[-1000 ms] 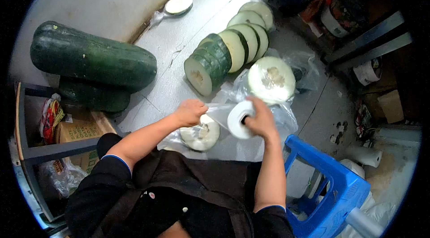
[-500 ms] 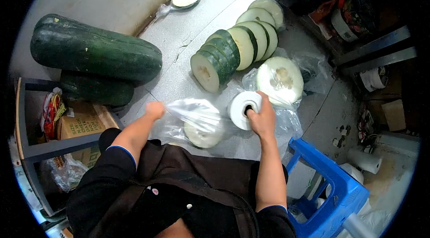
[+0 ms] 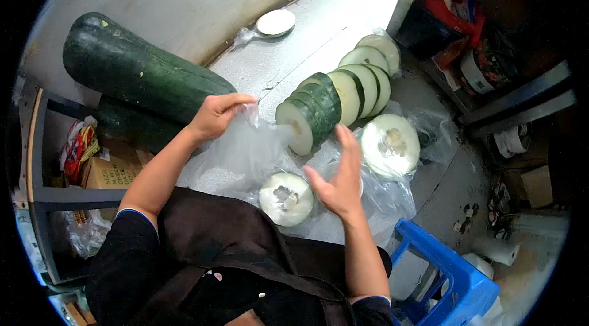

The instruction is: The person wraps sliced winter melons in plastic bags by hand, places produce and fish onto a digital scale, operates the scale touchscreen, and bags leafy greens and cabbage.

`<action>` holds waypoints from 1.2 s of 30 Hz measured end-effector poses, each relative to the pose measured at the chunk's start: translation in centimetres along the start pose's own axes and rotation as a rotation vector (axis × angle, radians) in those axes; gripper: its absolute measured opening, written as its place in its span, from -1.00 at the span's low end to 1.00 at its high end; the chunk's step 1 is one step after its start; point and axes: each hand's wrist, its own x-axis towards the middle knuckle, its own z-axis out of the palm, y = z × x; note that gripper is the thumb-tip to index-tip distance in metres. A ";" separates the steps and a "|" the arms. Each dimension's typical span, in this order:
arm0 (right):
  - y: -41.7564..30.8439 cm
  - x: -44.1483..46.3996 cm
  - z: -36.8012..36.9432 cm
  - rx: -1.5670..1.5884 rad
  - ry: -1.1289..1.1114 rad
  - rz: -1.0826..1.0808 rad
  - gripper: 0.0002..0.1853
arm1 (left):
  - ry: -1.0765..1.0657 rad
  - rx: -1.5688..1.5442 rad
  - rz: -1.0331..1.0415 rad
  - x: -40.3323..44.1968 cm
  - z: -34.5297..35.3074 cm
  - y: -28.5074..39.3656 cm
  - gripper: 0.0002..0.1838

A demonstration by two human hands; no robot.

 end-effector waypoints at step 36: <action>-0.5 -1.6 4.5 0.682 -0.147 0.782 -0.73 | -0.100 -0.772 -0.583 -6.9 10.4 3.0 -0.88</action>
